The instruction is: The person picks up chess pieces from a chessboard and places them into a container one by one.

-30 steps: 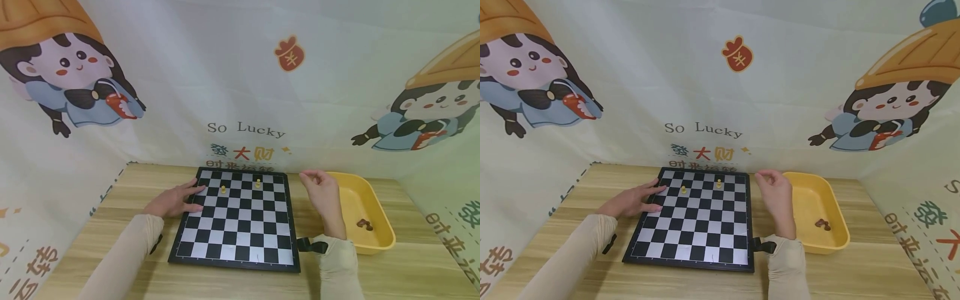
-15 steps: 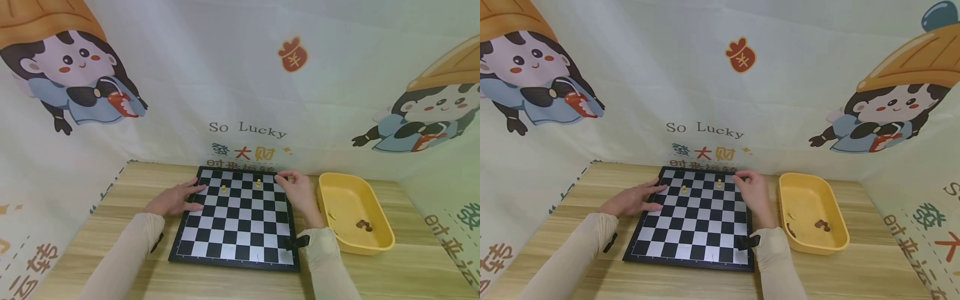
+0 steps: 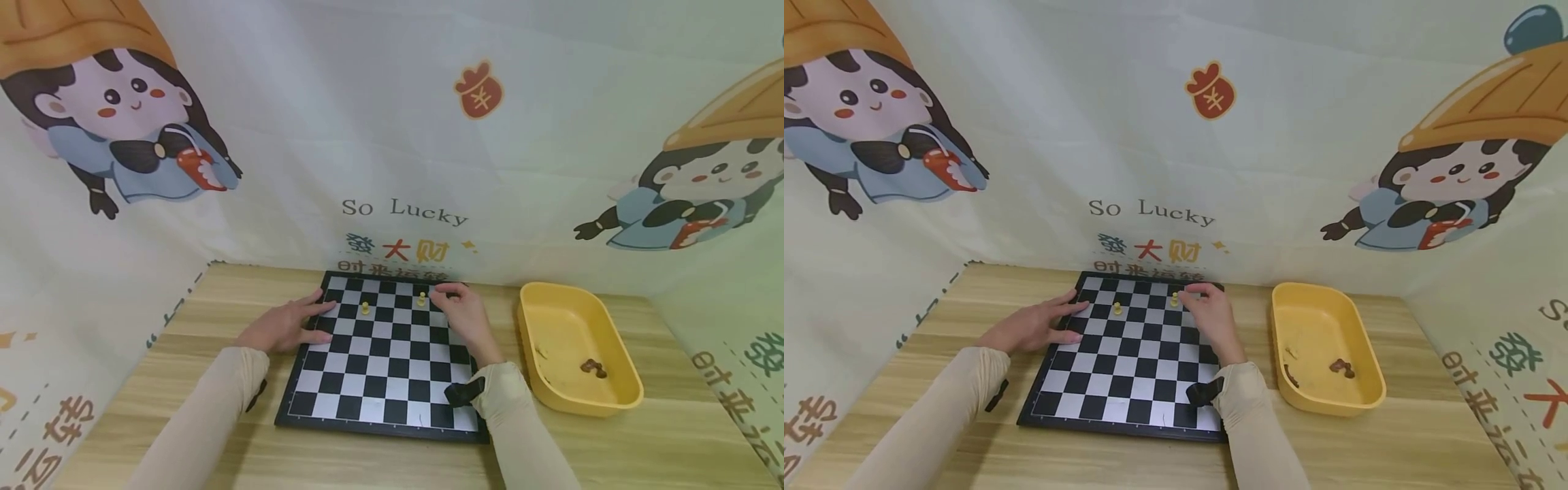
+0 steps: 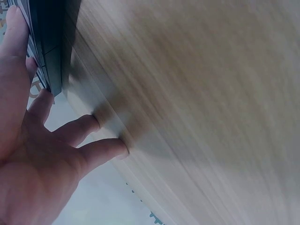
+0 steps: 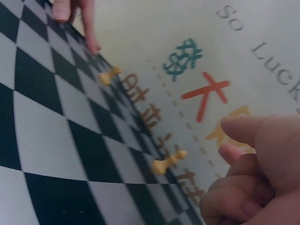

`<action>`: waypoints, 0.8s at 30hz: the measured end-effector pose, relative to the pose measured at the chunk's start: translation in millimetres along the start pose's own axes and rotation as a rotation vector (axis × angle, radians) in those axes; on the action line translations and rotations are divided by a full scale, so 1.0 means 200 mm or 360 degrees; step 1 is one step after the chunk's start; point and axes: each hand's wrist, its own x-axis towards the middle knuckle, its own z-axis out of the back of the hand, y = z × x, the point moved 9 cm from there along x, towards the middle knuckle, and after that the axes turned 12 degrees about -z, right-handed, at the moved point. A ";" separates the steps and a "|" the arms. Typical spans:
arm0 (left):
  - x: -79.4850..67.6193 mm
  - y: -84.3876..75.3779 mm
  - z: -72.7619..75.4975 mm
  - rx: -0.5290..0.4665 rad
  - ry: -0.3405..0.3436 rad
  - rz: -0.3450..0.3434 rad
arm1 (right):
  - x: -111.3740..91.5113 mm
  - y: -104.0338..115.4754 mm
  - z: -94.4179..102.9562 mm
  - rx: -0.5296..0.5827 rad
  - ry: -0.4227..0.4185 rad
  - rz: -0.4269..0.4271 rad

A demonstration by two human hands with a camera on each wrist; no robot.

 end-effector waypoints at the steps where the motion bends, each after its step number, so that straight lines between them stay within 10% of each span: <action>1: 0.00 0.00 0.00 0.0000 -0.0001 0.0003 | 0.01 0.00 -0.02 0.0011 0.0009 -0.0004; 14: 0.00 0.01 -0.01 0.0002 0.0004 -0.0017 | 0.12 -0.11 -0.13 0.0305 -0.0001 -0.0209; 24: 0.00 0.00 0.00 0.0015 0.0019 -0.0005 | 0.15 -0.10 -0.16 -0.0012 -0.0105 -0.0066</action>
